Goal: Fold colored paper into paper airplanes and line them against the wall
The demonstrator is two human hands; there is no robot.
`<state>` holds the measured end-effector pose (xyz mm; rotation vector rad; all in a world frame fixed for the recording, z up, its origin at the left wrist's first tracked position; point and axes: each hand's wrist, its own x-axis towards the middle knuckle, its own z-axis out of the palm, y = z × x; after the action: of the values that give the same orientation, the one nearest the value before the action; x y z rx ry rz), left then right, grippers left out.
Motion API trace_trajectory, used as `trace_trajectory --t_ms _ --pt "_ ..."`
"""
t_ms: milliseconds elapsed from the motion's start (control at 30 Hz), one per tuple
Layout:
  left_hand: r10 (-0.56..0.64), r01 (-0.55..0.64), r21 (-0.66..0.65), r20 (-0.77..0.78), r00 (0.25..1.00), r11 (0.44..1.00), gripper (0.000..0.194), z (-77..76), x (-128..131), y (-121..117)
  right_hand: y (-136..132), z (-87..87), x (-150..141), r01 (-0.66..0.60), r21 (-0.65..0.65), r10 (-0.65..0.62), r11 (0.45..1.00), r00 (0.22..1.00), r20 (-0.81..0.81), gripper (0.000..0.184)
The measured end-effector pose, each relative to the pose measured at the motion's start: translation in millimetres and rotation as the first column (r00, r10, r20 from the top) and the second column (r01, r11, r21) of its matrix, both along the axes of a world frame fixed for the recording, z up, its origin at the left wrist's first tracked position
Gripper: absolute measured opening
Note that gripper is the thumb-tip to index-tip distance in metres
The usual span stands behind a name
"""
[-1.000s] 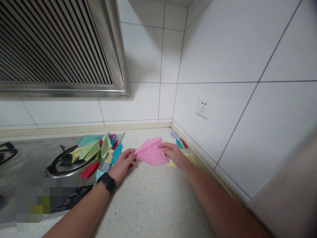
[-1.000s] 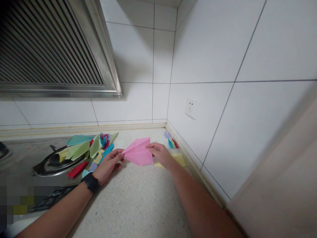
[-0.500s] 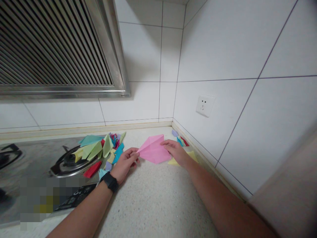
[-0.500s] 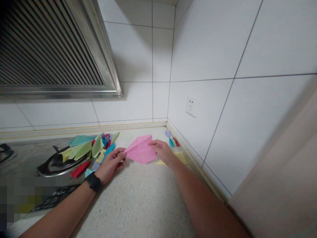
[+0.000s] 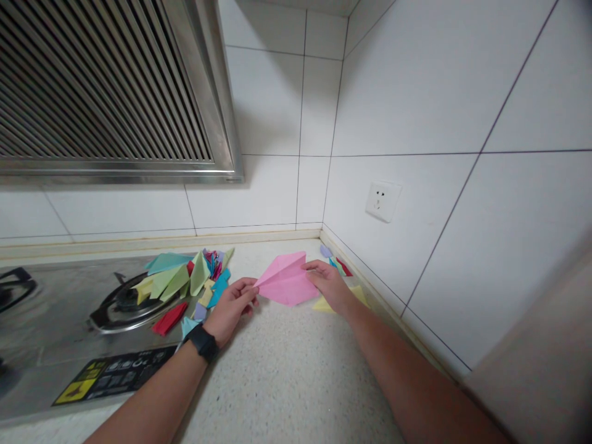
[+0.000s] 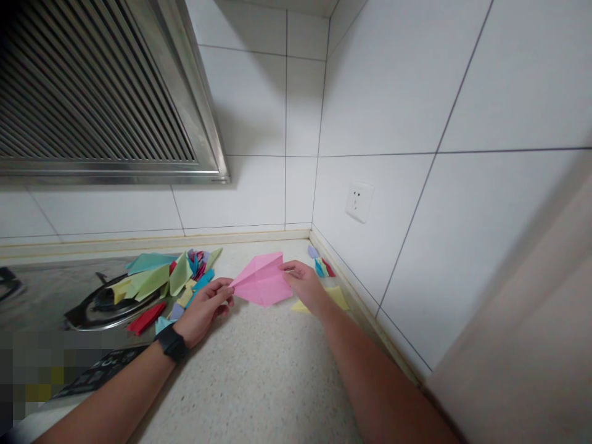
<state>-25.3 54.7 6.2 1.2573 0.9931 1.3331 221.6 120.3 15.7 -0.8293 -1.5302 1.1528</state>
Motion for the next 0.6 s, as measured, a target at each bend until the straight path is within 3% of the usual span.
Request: trace_trajectory --t_ms 600 --pt "-0.006 0.007 -0.024 0.028 1.0 1.0 0.029 -0.5 0.2 -0.1 5.3 -0.1 2.5 0.0 -0.012 0.0 1.0 1.0 -0.023 0.023"
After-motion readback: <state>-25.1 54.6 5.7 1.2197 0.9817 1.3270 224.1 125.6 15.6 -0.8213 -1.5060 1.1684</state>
